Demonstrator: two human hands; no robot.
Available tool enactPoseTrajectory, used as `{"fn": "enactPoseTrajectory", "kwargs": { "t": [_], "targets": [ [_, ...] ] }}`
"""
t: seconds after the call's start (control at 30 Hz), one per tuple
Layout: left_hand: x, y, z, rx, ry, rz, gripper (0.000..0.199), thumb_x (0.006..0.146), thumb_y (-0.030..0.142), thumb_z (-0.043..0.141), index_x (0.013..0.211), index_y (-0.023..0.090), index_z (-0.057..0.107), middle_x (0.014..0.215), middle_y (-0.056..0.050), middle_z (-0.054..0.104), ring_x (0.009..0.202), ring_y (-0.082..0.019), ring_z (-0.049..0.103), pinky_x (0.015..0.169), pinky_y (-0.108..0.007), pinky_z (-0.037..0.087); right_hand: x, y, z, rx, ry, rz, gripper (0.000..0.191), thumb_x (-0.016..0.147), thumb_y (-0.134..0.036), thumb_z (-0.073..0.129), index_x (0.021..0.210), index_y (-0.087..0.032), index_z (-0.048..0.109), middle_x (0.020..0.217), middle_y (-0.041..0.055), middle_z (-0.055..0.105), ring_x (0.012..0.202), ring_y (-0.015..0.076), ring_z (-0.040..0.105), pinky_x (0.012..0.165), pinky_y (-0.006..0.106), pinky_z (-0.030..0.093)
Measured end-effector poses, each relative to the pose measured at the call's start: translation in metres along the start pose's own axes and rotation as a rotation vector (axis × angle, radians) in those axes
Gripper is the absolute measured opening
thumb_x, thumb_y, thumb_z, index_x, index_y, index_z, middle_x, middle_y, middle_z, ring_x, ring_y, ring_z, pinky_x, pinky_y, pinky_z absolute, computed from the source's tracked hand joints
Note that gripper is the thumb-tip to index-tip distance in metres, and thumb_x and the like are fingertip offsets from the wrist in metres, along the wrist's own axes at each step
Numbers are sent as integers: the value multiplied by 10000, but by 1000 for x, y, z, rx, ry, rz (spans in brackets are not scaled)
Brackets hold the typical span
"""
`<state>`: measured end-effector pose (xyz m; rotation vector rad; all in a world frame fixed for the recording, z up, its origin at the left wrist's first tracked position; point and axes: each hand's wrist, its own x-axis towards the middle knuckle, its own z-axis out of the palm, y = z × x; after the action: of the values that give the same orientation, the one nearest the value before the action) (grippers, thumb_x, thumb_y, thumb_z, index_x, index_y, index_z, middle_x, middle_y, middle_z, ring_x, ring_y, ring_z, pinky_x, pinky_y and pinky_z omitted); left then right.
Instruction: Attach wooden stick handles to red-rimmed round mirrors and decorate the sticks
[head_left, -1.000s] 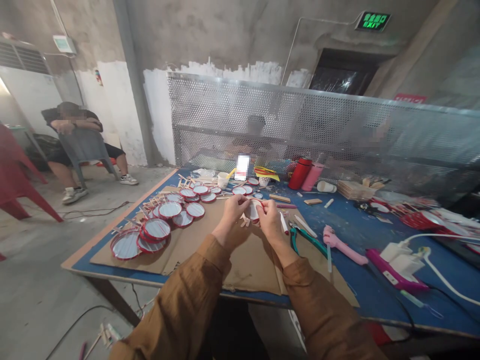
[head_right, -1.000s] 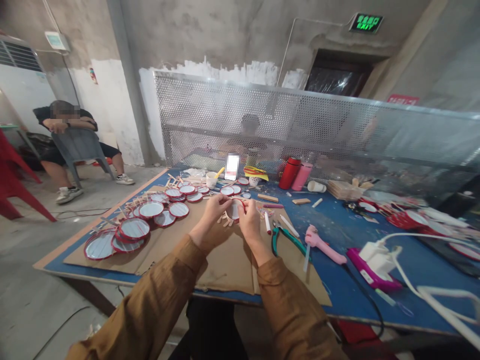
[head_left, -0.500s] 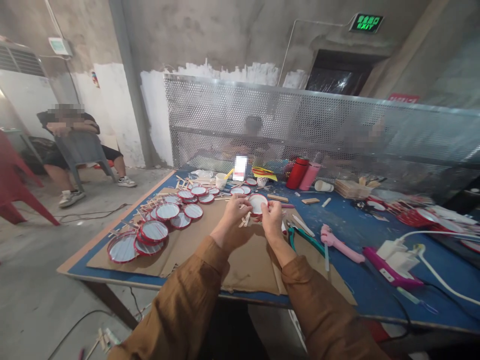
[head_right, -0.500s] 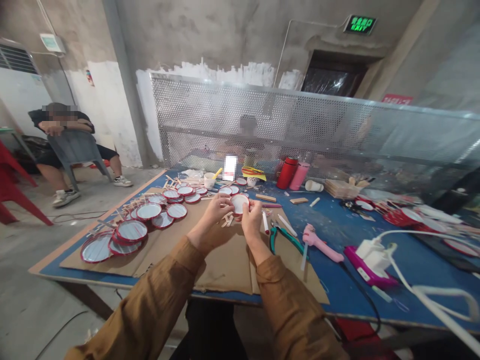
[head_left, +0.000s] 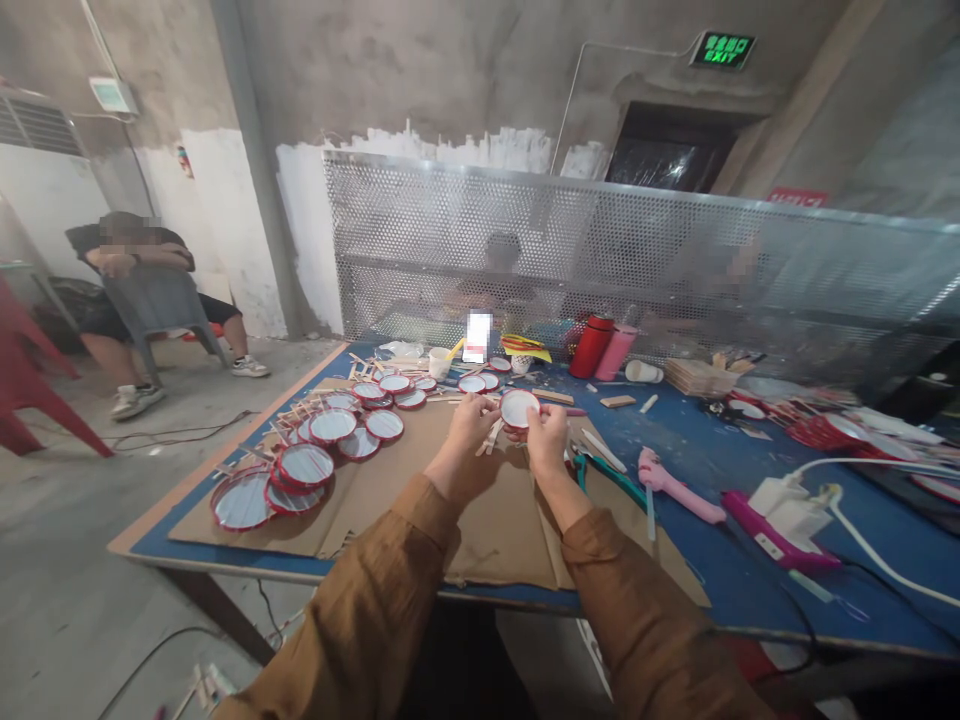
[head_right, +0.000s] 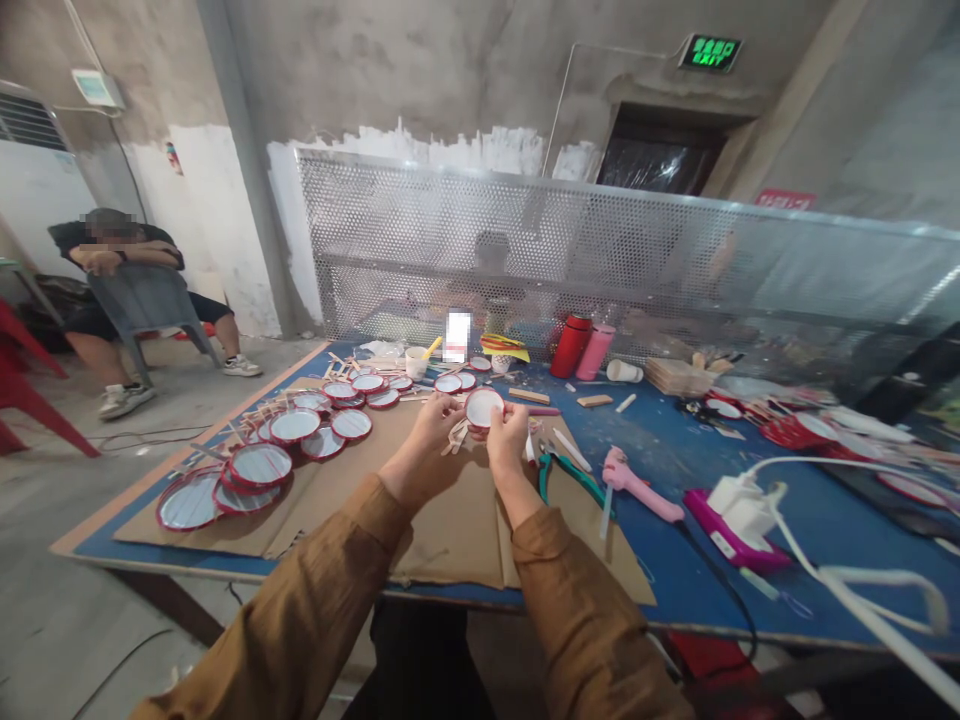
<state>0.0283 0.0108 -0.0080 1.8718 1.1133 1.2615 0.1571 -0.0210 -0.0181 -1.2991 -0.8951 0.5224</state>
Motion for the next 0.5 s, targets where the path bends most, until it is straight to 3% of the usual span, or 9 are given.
{"fn": "enactPoseTrajectory", "kwargs": {
  "t": [0.3,0.5],
  "targets": [
    [-3,-4,3,29,96,14,130,807,228,597,684,191,576,811,-53,565,811,-175,533,731,-285,425,4,4,0,34,-12,-19,299,789,-369,539,1030,-223,438,712,27,664,411,189,610,350,319,487],
    [1,-7,1,-19,71,12,103,787,208,617,689,206,587,827,-61,581,826,-182,548,729,-294,454,3,4,1,26,-11,-48,267,803,-370,525,1010,-232,428,656,3,650,395,190,604,334,313,463]
  ]
}}
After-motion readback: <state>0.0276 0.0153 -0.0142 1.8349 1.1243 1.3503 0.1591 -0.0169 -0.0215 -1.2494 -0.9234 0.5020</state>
